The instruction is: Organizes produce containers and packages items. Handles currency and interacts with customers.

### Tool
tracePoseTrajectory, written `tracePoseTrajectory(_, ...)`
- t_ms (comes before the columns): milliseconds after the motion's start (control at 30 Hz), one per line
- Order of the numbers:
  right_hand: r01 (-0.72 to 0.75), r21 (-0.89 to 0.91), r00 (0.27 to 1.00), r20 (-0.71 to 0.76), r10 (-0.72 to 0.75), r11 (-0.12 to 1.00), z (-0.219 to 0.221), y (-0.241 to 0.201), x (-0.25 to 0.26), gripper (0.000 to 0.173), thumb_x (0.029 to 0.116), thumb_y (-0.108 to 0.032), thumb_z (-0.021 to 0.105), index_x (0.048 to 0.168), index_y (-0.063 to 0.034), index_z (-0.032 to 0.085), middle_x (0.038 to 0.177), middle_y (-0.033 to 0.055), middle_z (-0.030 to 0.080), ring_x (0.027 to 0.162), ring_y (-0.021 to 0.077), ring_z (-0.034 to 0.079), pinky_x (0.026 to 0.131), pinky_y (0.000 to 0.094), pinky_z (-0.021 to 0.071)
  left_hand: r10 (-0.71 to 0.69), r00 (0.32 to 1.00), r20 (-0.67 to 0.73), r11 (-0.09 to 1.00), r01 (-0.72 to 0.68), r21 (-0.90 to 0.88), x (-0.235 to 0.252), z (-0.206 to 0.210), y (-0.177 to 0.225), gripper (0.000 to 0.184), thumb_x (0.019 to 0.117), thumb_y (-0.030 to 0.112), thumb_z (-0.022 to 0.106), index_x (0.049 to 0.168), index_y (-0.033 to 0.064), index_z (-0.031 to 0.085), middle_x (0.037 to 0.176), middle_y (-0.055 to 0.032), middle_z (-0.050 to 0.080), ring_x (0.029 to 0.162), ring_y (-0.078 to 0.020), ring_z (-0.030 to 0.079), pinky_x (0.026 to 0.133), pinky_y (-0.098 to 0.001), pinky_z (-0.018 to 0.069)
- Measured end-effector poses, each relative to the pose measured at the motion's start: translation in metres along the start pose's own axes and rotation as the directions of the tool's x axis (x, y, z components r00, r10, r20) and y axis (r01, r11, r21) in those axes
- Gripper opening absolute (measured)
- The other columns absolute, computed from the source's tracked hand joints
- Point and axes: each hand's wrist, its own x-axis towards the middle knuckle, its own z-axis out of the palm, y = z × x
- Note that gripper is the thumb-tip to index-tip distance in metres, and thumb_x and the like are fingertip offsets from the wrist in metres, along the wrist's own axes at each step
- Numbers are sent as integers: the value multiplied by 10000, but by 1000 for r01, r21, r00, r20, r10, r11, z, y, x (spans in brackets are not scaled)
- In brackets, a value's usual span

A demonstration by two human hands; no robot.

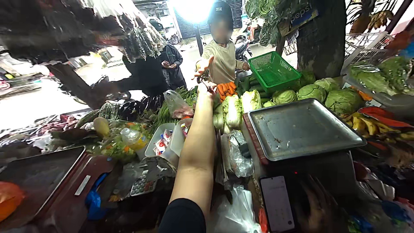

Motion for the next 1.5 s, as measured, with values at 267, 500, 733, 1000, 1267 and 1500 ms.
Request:
tracePoseTrajectory(267,-60,474,998,44,44,878,-43,-53,47,325,1050,-374,475,1246,-190,658,1117,-32,711,1094,79,621,1013,335,444,-381,782,493,924,306,229,-217,-44,-13,419,1103,377,313,804,186,536,652,64,526,487,-1,494,421,-119,389)
tracePoseTrajectory(500,-659,687,695,712,-103,305,-54,-110,80,376,1036,-426,574,881,-110,707,682,-34,648,576,50,614,527,225,530,-404,863,303,905,425,-5,-339,-117,-81,528,1126,401,181,809,149,520,644,41,522,503,-49,500,460,-171,423)
tracePoseTrajectory(733,-808,463,457,883,-109,363,-46,-128,73,352,951,-450,716,886,-104,697,702,-14,679,564,75,634,527,238,536,-209,935,287,962,250,-114,-356,-156,-82,431,1129,337,313,827,125,535,639,40,498,521,-60,523,511,-194,470)
tracePoseTrajectory(1000,-850,511,479,850,-219,129,-37,-136,69,116,997,-155,653,986,-43,682,778,8,698,653,78,666,620,236,576,2,994,108,968,-29,249,-360,-169,-71,252,1098,110,361,1086,46,605,843,34,643,760,4,629,720,-154,544)
tracePoseTrajectory(1267,-592,691,766,643,22,415,-30,-132,61,105,948,-82,639,1027,-30,686,839,-2,729,677,61,686,622,236,597,-191,980,61,922,157,355,-389,-163,-54,346,1101,303,353,1163,71,602,967,-23,717,868,-81,683,771,-252,575)
tracePoseTrajectory(1500,-483,724,811,582,-61,493,-28,-124,51,121,961,-98,656,1056,-27,679,909,6,753,810,61,725,744,235,625,-141,973,183,878,37,477,-393,-187,-43,153,992,21,531,1110,20,628,965,-27,708,859,-80,673,803,-268,572)
